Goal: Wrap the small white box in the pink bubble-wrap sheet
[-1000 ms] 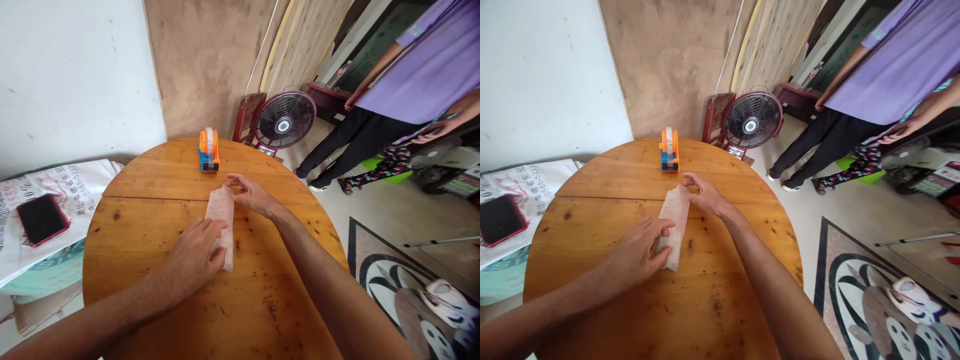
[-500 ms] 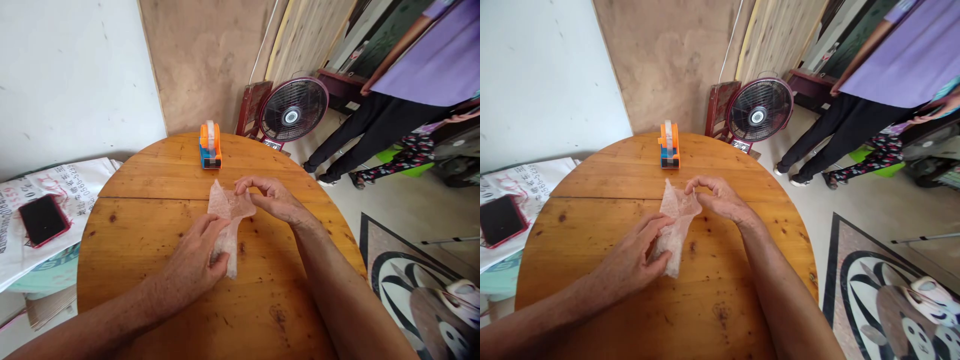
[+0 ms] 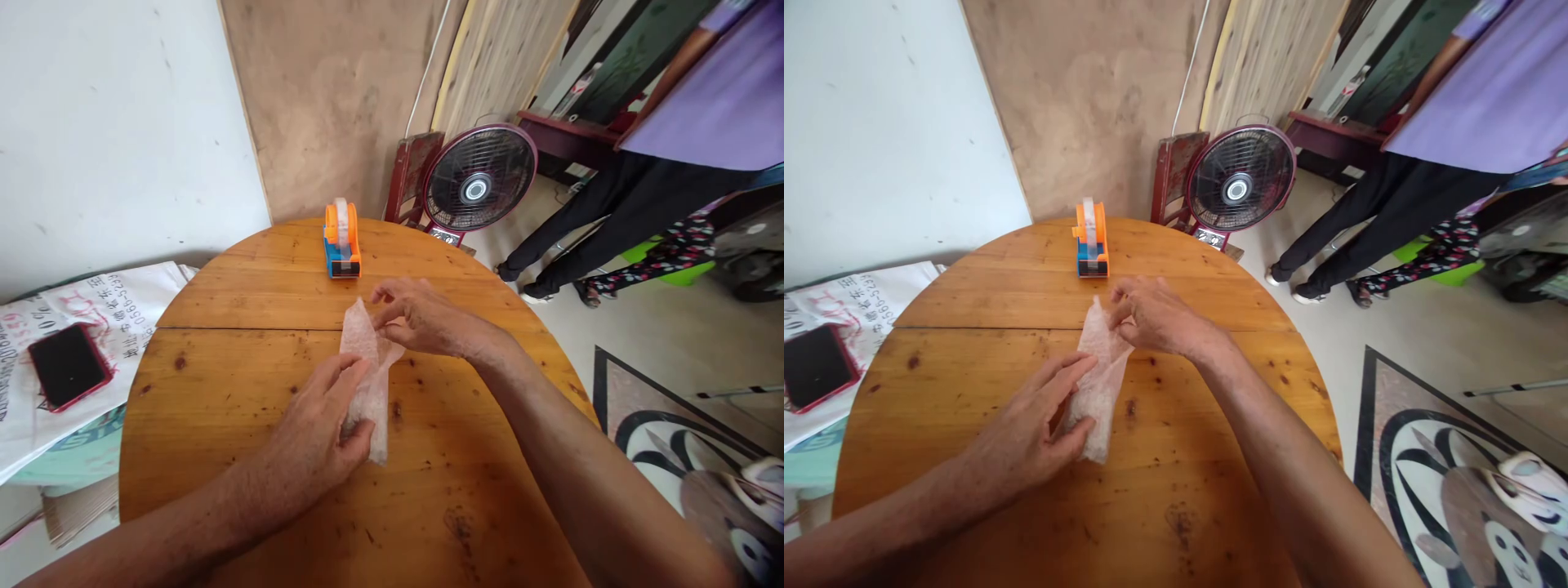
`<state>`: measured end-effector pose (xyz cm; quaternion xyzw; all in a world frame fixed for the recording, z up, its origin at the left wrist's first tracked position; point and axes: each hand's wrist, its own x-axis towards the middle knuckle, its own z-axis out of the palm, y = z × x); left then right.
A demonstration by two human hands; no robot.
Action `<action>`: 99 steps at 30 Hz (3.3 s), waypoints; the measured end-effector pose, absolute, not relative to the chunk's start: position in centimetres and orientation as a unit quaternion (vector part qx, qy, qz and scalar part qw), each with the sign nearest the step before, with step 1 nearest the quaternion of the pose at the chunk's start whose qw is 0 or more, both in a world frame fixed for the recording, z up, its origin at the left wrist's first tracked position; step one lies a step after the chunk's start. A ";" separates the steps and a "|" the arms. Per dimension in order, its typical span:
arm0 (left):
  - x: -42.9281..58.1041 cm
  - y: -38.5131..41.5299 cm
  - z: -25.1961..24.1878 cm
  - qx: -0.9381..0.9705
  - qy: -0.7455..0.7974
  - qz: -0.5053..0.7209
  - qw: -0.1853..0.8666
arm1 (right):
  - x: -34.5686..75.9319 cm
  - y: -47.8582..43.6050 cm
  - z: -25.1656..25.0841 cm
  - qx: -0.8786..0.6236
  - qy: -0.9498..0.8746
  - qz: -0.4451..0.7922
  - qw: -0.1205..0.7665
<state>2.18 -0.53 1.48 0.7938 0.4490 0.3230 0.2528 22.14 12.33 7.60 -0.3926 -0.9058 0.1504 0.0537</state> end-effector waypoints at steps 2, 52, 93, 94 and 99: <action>2.2 -0.5 1.4 0.796 0.444 0.331 0.243 | 21.7 12.6 7.2 -0.388 -0.909 0.151 0.032; 2.3 1.0 2.0 0.765 0.418 0.287 0.397 | 24.9 16.6 7.3 -0.269 -0.802 0.532 0.023; 2.1 -0.1 3.1 0.881 0.404 0.232 0.086 | 19.6 14.0 2.7 -0.550 -0.793 0.241 0.102; 2.2 -0.2 3.3 0.883 0.412 0.206 0.093 | 19.4 14.0 3.0 -0.559 -0.789 0.235 0.094; 2.7 -0.4 4.3 0.864 0.463 0.104 0.170 | 18.6 13.7 4.0 -0.563 -0.792 0.229 0.060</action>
